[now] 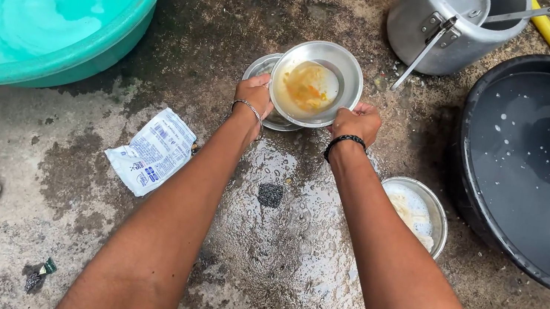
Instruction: The person washes dishes in a basin of water and places them into a basket before opening a detergent packet to scrub the remaining bowls and plates with a cloth.
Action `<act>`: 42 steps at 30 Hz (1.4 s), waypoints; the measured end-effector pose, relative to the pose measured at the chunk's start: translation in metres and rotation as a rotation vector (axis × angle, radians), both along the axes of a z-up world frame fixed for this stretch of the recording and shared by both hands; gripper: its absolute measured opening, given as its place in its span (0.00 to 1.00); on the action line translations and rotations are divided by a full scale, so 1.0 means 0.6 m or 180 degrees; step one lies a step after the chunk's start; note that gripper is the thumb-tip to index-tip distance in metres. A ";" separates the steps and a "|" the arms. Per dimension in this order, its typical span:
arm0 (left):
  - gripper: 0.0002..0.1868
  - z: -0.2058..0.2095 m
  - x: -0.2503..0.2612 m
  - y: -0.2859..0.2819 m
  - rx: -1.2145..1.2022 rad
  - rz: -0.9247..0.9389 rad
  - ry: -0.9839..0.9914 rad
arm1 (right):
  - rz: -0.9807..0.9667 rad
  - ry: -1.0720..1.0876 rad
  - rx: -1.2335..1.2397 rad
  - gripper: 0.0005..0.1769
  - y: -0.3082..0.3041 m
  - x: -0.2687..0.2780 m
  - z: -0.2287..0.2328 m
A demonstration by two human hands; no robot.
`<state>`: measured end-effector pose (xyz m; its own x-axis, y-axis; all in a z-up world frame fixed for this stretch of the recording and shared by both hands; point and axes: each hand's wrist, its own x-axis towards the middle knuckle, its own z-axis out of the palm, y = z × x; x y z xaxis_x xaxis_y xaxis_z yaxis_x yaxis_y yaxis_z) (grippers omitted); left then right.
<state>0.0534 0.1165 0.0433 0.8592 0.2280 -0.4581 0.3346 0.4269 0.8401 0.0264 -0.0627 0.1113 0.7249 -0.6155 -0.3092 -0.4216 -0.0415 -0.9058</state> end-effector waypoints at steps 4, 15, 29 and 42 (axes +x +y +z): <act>0.24 -0.001 0.000 0.000 -0.0073 0.0010 -0.0033 | 0.0011 -0.0048 -0.0093 0.12 0.001 -0.003 0.011; 0.22 -0.005 0.001 0.005 -0.0010 -0.0028 0.0056 | 0.0030 -0.0044 -0.0234 0.13 0.006 -0.007 0.035; 0.24 0.005 -0.006 0.009 -0.0295 0.0118 0.0054 | 0.0095 -0.0086 -0.0593 0.13 0.014 -0.003 0.039; 0.31 0.018 -0.010 0.006 -0.0424 0.0205 0.0060 | 0.0223 -0.0259 -0.0766 0.13 0.020 -0.004 0.055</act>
